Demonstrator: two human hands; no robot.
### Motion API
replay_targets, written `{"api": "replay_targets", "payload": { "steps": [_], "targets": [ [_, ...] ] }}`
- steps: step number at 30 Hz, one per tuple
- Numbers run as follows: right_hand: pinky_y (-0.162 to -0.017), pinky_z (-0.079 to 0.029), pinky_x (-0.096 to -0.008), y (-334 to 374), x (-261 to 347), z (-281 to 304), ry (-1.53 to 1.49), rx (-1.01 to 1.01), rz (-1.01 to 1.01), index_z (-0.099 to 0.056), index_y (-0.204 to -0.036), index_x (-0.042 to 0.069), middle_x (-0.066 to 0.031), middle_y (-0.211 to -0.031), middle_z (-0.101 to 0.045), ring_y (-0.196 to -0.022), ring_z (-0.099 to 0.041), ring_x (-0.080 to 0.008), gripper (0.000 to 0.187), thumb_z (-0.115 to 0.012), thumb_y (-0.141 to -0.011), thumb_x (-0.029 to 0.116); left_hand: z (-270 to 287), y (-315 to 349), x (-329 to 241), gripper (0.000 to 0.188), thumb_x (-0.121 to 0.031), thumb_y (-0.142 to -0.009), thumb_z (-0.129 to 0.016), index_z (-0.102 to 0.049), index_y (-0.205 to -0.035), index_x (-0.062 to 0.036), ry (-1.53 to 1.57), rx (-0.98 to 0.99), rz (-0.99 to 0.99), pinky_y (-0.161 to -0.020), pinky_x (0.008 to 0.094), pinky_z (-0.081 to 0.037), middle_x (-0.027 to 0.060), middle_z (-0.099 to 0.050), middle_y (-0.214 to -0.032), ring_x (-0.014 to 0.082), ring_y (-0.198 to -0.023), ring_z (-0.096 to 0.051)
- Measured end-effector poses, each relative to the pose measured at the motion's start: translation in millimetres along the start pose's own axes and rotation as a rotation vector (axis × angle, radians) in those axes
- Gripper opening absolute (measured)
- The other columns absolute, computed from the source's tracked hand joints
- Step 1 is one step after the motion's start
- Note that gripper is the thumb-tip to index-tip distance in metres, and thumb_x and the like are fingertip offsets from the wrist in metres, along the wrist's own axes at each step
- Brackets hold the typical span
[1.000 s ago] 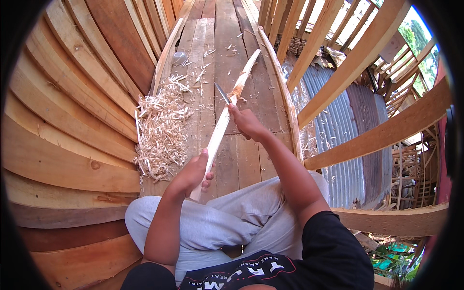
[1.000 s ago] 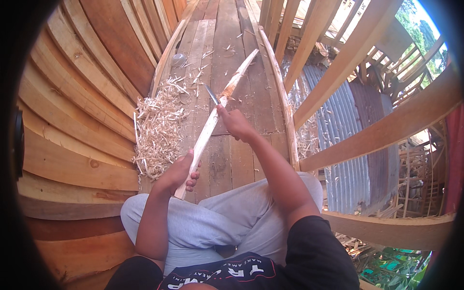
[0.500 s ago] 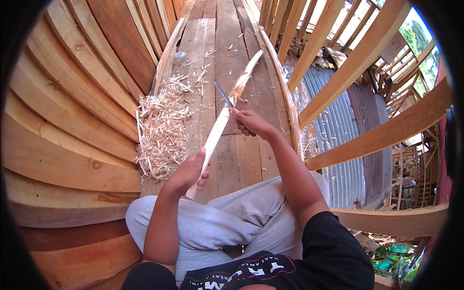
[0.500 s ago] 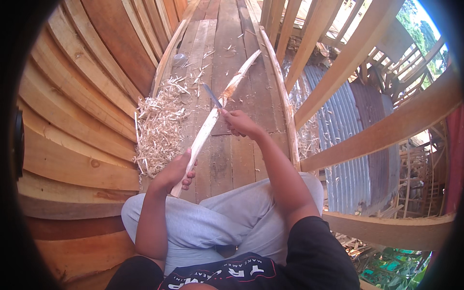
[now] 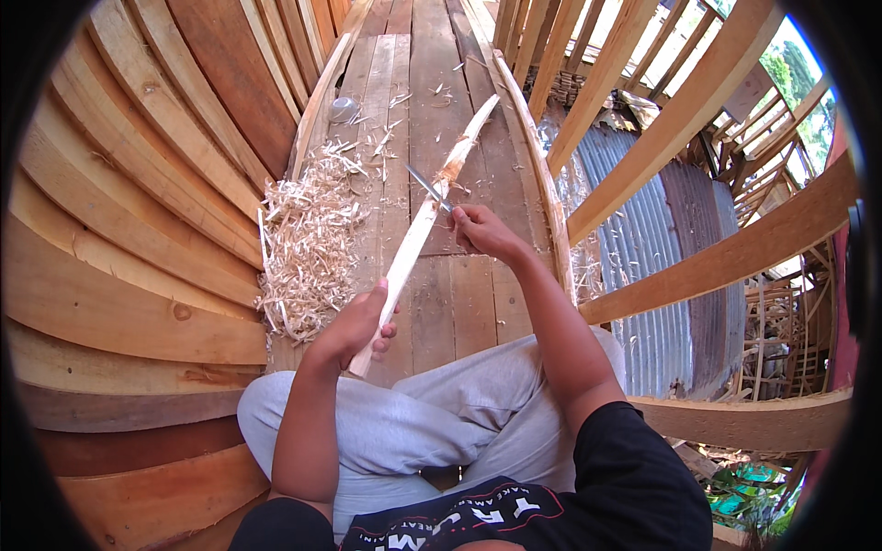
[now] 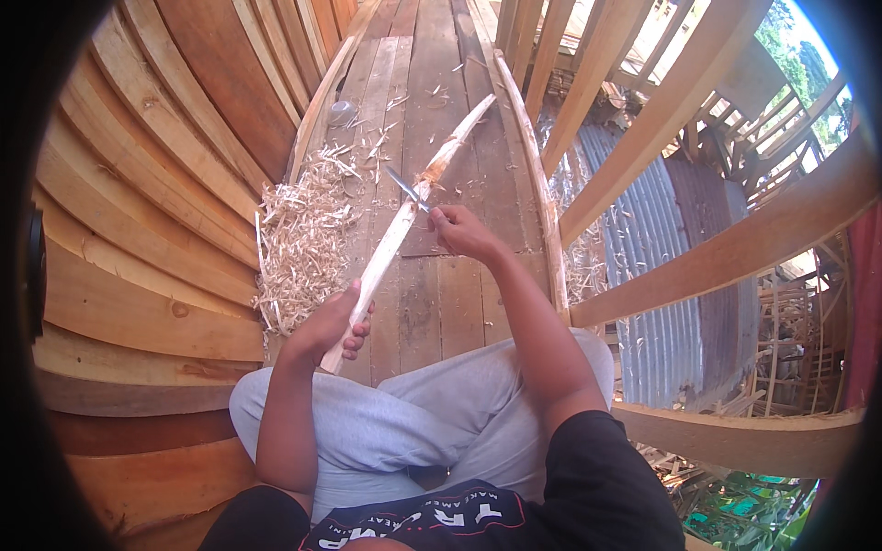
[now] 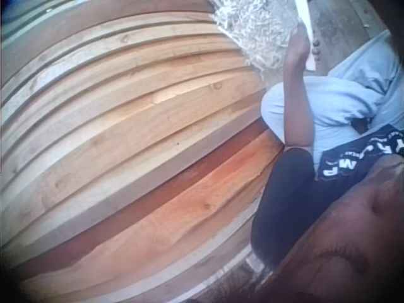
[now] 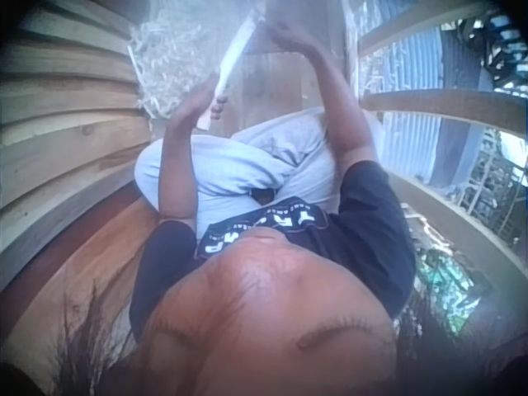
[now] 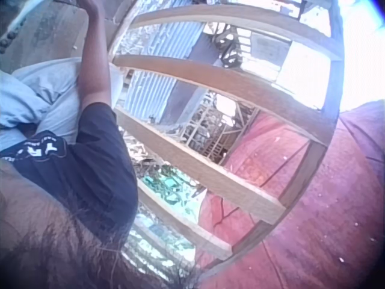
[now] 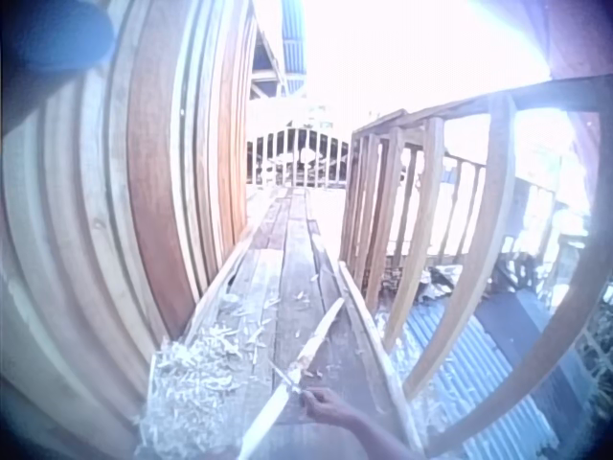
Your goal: The person sits cross-legged on a wooden floor and uses a knife to shave and shape a long, thin piece of wood. Wood shavings accumulate on the floor as the person repeatedly scrapes the surface of the wood.
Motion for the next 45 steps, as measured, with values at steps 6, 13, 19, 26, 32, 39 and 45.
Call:
{"api": "replay_targets", "payload": {
  "steps": [6, 13, 19, 26, 32, 39, 45],
  "targets": [
    [-0.079, -0.047, -0.054, 7.5, 13.6, 3.3, 0.732, -0.479, -0.063, -0.067, -0.08, -0.003, -0.0272, -0.087, -0.066, -0.084, -0.062, -0.0462, 0.062, -0.027, -0.101, 0.04, 5.7, 0.1, 1.2, 0.052, -0.056, -0.102, -0.031, -0.044, -0.102, -0.0053, 0.043, 0.014, 0.015, -0.042, 0.0258, -0.036, -0.0012, -0.042, -0.065, 0.0069, -0.044, -0.035],
    [-0.081, -0.048, -0.0559, 13.8, 17.0, -14.5, 0.82, -0.551, -0.001, -0.067, -0.075, -0.002, -0.0285, -0.086, -0.066, -0.085, -0.063, -0.0467, 0.056, -0.029, -0.099, 0.033, 6.9, -2.9, 3.3, 0.052, -0.056, -0.102, -0.029, -0.043, -0.1, -0.0058, 0.017, -0.007, 0.025, -0.042, 0.0256, -0.034, -0.0013, -0.041, -0.065, 0.0071, -0.044, -0.034],
    [-0.073, -0.049, -0.0528, 14.6, 19.8, -17.4, 0.822, -0.571, 0.013, -0.068, -0.077, 0.003, -0.0238, -0.084, -0.067, -0.08, -0.064, -0.0442, 0.059, -0.03, -0.101, 0.041, 9.0, -0.7, 0.2, 0.051, -0.055, -0.103, -0.029, -0.043, -0.1, -0.0059, 0.004, -0.015, 0.02, -0.042, 0.0256, -0.035, -0.0013, -0.041, -0.065, 0.0071, -0.045, -0.035],
    [-0.068, -0.048, -0.0466, 17.0, 36.0, -16.8, 0.572, -0.495, 0.288, -0.069, -0.087, 0.009, -0.0176, -0.078, -0.066, -0.077, -0.065, -0.0376, 0.044, -0.043, -0.1, 0.042, 3.6, 0.4, 0.0, 0.052, -0.055, -0.102, -0.029, -0.044, -0.102, -0.0052, -0.043, -0.043, 0.004, -0.042, 0.0262, -0.038, -0.0014, -0.042, -0.065, 0.0077, -0.044, -0.036],
    [-0.066, -0.049, -0.0453, 16.3, 32.1, -20.7, 0.523, -0.454, 0.246, -0.069, -0.084, 0.006, -0.018, -0.073, -0.066, -0.073, -0.066, -0.0365, 0.049, -0.049, -0.097, 0.049, 2.3, -0.3, 0.1, 0.053, -0.055, -0.102, -0.028, -0.045, -0.102, -0.005, -0.086, -0.047, -0.021, -0.043, 0.0265, -0.039, -0.0012, -0.042, -0.065, 0.0078, -0.045, -0.036],
    [-0.062, -0.048, -0.0486, 17.3, 41.4, -29.5, 0.771, -0.525, 0.127, -0.068, -0.076, 0.001, -0.0225, -0.065, -0.063, -0.069, -0.065, -0.0404, 0.064, -0.048, -0.093, 0.059, -1.2, -3.7, 4.7, 0.049, -0.052, -0.103, -0.029, -0.044, -0.103, -0.0053, -0.123, -0.092, -0.035, -0.041, 0.0257, -0.037, -0.0015, -0.042, -0.064, 0.0077, -0.043, -0.036],
    [-0.056, -0.046, -0.0473, -0.2, 23.9, -21.6, 0.515, -0.357, 0.047, -0.063, -0.071, -0.003, -0.0165, -0.054, -0.055, -0.055, -0.06, -0.0313, 0.071, -0.044, -0.095, 0.061, -5.4, -1.4, 2.1, 0.049, -0.052, -0.103, -0.029, -0.044, -0.104, -0.0048, -0.123, -0.078, -0.034, -0.041, 0.026, -0.037, -0.0013, -0.041, -0.065, 0.0077, -0.044, -0.036]
  ]
}}
Point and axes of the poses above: each hand's wrist, its own y-axis away from the middle knuckle, its own z-axis out of the back of the hand, x = y × z, the point moved 4 cm from there along -y, towards the middle knuckle
